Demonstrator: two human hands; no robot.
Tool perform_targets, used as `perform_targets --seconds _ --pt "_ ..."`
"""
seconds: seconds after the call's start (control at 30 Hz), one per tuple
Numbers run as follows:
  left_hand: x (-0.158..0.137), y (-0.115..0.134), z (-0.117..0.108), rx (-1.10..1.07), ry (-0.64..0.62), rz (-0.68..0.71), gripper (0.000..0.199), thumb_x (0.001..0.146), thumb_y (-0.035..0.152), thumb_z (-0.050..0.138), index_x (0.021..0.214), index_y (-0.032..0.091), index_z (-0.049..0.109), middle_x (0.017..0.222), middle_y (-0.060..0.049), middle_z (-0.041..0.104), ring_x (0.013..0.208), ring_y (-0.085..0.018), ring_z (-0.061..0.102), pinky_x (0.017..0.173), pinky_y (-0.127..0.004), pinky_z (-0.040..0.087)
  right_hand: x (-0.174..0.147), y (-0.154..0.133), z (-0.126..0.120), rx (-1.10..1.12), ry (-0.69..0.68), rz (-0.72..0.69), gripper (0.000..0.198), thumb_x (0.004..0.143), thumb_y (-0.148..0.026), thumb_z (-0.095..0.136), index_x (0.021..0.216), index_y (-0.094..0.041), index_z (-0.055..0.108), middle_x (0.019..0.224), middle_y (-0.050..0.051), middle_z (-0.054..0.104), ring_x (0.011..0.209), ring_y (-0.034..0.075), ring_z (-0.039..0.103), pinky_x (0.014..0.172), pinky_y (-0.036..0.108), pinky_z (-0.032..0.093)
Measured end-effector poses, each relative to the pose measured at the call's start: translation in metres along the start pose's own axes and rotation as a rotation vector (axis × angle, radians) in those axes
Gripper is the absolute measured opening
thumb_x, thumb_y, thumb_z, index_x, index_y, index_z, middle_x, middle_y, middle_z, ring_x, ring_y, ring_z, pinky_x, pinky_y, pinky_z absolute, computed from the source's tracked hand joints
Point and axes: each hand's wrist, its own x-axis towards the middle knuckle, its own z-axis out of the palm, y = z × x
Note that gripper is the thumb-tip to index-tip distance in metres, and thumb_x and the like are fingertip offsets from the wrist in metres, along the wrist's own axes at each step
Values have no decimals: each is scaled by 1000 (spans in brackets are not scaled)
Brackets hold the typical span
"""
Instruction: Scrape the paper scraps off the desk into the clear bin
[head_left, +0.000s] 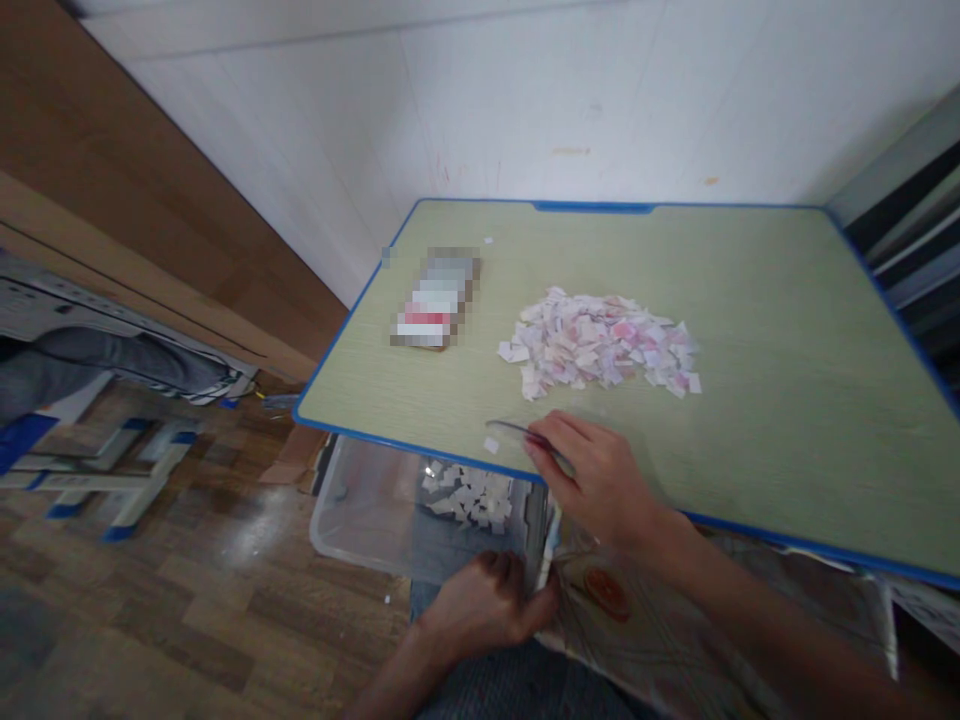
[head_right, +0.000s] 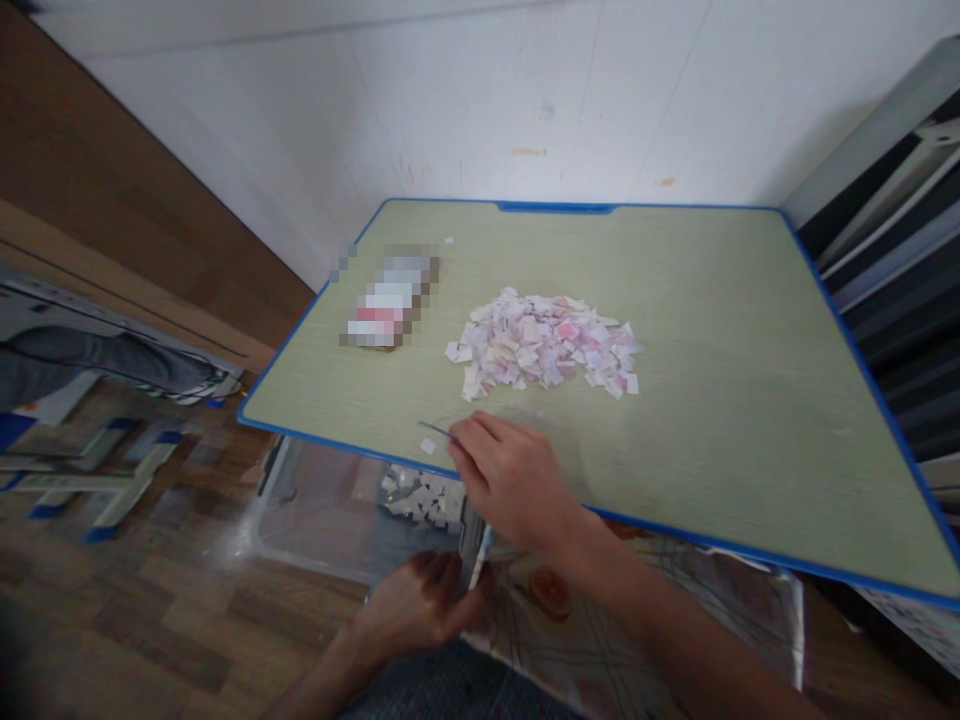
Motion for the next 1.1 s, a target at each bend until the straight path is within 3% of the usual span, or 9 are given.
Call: perform_targets --seconds 0.1,0.37,0.57,0.7,0.97,1.1 --pt "1 0 -1 12 12 12 27 84 18 46 110 14 40 59 -1 57 48 -19 55 39 -26 41 1 6 -1 -16 5 20 17 88 -16 41 80 -17 56 77 7 62 77 20 55 71 34 45" --pt "2 0 -2 -4 41 -6 30 80 14 49 110 14 43 58 0 58 49 -20 56 38 -28 44 1 -8 8 -48 -163 -39 15 87 -12 43 81 -16 55 78 6 60 74 19 54 68 32 45" --pt "2 -2 -2 12 -49 22 33 83 15 46 115 13 39 62 -1 60 52 -20 58 40 -28 45 1 -10 12 -87 -209 -186 14 86 -11 46 82 -16 58 79 7 62 76 19 54 70 31 45" --pt "1 -1 -1 18 -19 17 31 84 14 43 114 13 39 60 -1 59 50 -19 56 40 -27 43 -2 -4 -2 -16 -192 -287 14 86 -12 46 81 -16 58 79 7 64 73 18 55 68 32 46" --pt "0 -2 -2 2 -5 11 31 81 17 50 111 13 40 60 -1 58 49 -19 56 38 -27 43 -25 53 -58 -10 91 -66 8 84 -16 51 83 -21 58 80 4 62 74 17 59 67 30 48" --pt "1 -3 -3 18 11 1 32 80 16 51 110 13 41 58 -1 58 48 -19 56 38 -27 45 -32 74 -73 -61 168 54 9 84 -19 51 83 -23 60 80 4 64 72 19 61 65 32 48"
